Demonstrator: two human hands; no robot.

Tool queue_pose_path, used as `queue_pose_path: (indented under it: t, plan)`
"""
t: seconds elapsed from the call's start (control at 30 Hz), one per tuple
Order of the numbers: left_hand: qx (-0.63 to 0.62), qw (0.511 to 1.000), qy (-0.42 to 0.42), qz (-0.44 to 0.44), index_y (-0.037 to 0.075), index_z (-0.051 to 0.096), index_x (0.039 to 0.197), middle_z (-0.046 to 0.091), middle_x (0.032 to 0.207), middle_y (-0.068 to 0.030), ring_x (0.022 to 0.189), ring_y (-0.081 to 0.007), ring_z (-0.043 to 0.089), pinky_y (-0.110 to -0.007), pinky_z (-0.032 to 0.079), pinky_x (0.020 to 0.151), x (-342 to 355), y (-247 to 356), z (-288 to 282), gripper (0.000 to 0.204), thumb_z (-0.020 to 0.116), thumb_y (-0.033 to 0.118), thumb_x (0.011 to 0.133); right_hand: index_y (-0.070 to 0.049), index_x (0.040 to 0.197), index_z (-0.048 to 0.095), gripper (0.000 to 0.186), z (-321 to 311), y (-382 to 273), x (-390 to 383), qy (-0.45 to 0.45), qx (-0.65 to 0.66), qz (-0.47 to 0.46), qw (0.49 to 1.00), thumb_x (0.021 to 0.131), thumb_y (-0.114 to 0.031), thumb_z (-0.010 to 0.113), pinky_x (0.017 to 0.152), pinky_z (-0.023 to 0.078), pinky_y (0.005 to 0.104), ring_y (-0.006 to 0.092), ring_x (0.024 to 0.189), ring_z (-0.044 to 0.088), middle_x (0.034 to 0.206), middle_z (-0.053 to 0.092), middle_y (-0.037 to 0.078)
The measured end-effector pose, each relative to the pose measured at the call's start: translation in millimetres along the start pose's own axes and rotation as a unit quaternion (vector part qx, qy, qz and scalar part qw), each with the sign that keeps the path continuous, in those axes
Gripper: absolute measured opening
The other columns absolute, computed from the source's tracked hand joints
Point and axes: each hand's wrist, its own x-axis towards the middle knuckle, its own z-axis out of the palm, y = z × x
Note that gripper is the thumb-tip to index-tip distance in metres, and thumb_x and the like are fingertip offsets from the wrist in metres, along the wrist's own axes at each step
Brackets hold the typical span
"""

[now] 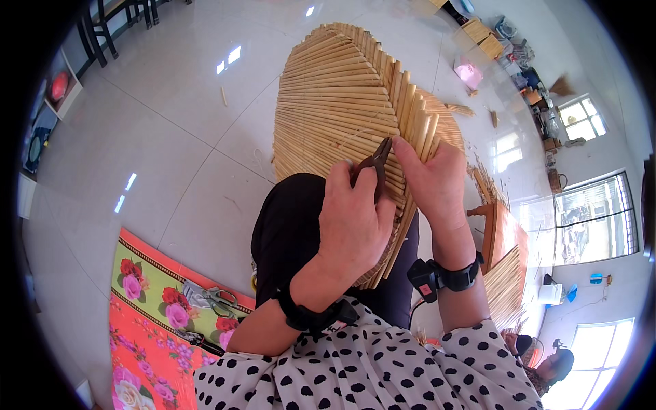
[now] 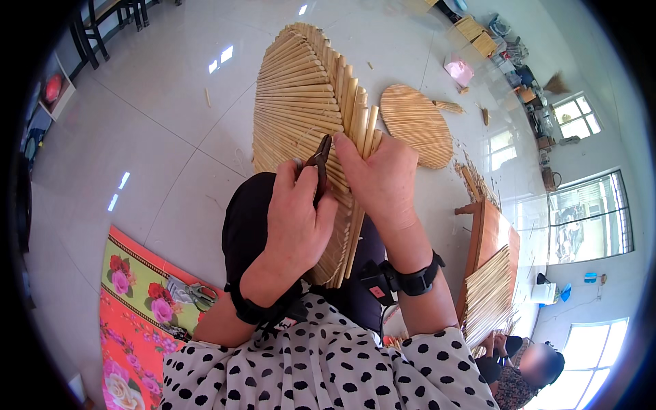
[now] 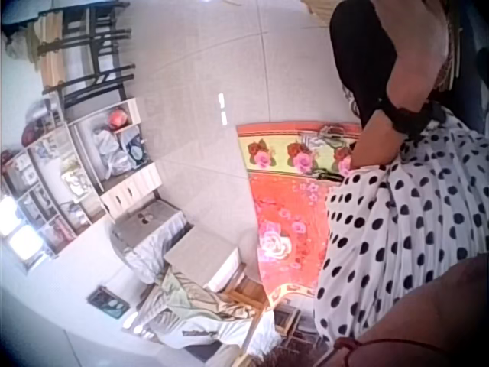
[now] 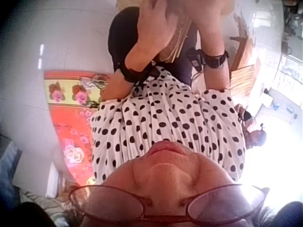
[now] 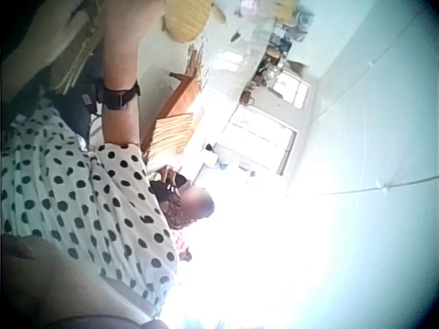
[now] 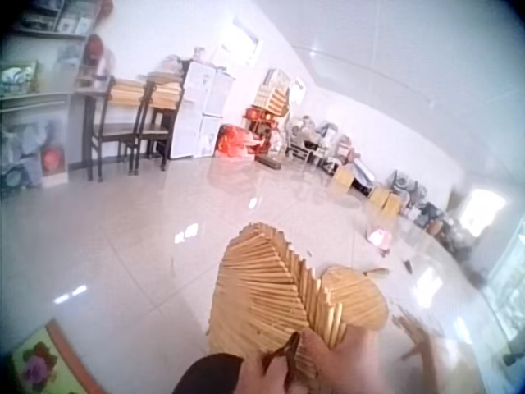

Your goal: The person weaves a bamboo mat by threading a white string through the bamboo strips using a needle. They use pliers to pull the string tight and trim excess material, occasionally rotating the mat to work on different sections.

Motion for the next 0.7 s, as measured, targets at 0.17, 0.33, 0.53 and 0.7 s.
queue_pose_path:
  t: [0.17,0.33,0.53,0.7]
  plan:
    - [-0.004,1.0,-0.008,-0.01,-0.002,0.055,0.094,0.049,0.098,-0.0207,0.089,-0.0387,0.054,-0.045,0.048,0.075,-2,0,1,0.018,0.061,0.009,0.082,0.006,0.08,0.067,0.034,-1,-2,0,-0.011,-0.009,0.006,1.0,0.081,-0.028,0.071,0.054,0.05,0.034,0.02,0.053,0.062,0.059,0.063,0.013]
    - [-0.013,1.0,0.012,0.001,-0.002,0.055,0.094,0.05,0.099,-0.0208,0.09,-0.0384,0.055,-0.044,0.049,0.074,-3,-3,7,0.018,0.062,0.009,0.082,0.007,0.08,0.067,0.036,-1,-3,-1,-0.01,-0.014,0.01,1.0,0.081,-0.029,0.072,0.054,0.05,0.0344,0.0209,0.053,0.063,0.059,0.063,0.014]
    - [-0.009,1.0,0.013,-0.005,-0.005,0.055,0.094,0.05,0.106,-0.0212,0.093,-0.0368,0.056,-0.04,0.048,0.077,-9,-7,7,0.015,0.059,0.005,0.083,0.007,0.08,0.067,0.036,-1,0,0,-0.006,-0.018,0.011,1.0,0.082,-0.029,0.072,0.054,0.05,0.0341,0.0211,0.053,0.063,0.059,0.063,0.014]
    - [0.002,1.0,0.012,-0.008,-0.004,0.055,0.092,0.051,0.105,-0.0208,0.092,-0.0369,0.056,-0.041,0.048,0.077,-7,-2,8,0.014,0.059,0.006,0.084,0.006,0.08,0.066,0.035,0,-1,-1,-0.003,-0.005,0.0,1.0,0.082,-0.028,0.072,0.053,0.05,0.0338,0.0203,0.052,0.062,0.058,0.063,0.014]
